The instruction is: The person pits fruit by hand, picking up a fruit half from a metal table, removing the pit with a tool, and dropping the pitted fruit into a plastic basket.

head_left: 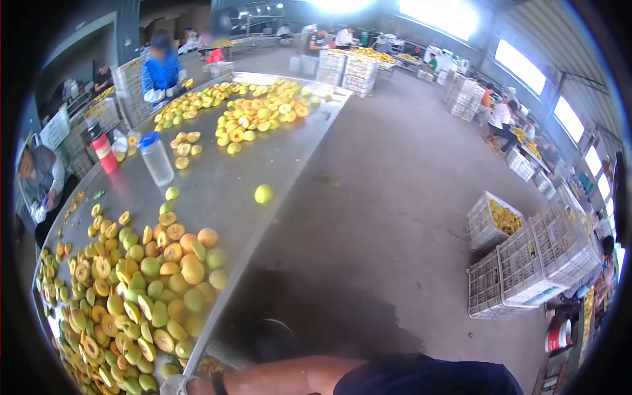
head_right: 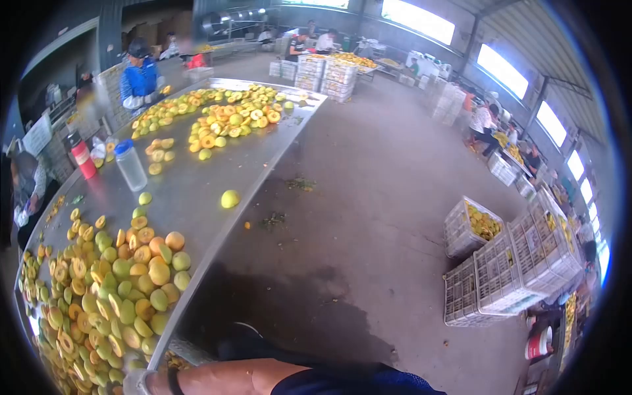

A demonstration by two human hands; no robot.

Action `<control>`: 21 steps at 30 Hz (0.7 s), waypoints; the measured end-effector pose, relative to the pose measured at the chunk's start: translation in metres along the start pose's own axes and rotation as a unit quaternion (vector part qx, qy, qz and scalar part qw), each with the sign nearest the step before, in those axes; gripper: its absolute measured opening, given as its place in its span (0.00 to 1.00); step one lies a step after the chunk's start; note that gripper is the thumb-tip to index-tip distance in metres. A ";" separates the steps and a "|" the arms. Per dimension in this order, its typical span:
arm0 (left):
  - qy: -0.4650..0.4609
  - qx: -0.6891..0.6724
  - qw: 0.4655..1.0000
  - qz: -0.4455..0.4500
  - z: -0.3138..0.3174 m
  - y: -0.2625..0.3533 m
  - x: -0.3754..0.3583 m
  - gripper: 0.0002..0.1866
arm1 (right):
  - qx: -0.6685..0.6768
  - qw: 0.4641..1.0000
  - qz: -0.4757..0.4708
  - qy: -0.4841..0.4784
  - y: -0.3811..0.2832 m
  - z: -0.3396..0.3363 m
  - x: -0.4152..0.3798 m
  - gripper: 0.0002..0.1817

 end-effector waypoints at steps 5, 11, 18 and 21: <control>0.005 0.198 0.956 0.218 -0.006 0.057 -0.018 0.22 | 0.092 0.994 -0.034 0.044 0.006 0.019 0.001 0.22; -0.025 -0.229 0.969 -0.090 -0.018 0.097 -0.004 0.15 | 0.108 0.994 -0.024 0.021 -0.008 0.002 0.009 0.21; 0.089 -0.530 0.782 -0.315 0.005 0.048 -0.009 0.21 | 0.153 0.984 -0.041 0.078 -0.007 0.021 0.031 0.16; 0.097 -0.580 0.719 -0.369 0.018 0.034 -0.008 0.32 | 0.133 0.984 -0.051 0.111 0.002 0.033 0.038 0.14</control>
Point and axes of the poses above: each hand's wrist, its own x-axis towards the middle knuckle, its own z-axis out of the palm, y = z × x, the point moved 4 cm from there along x, towards the middle knuckle, and after that the axes turned 4 degrees about -z, right-handed, at the moved point
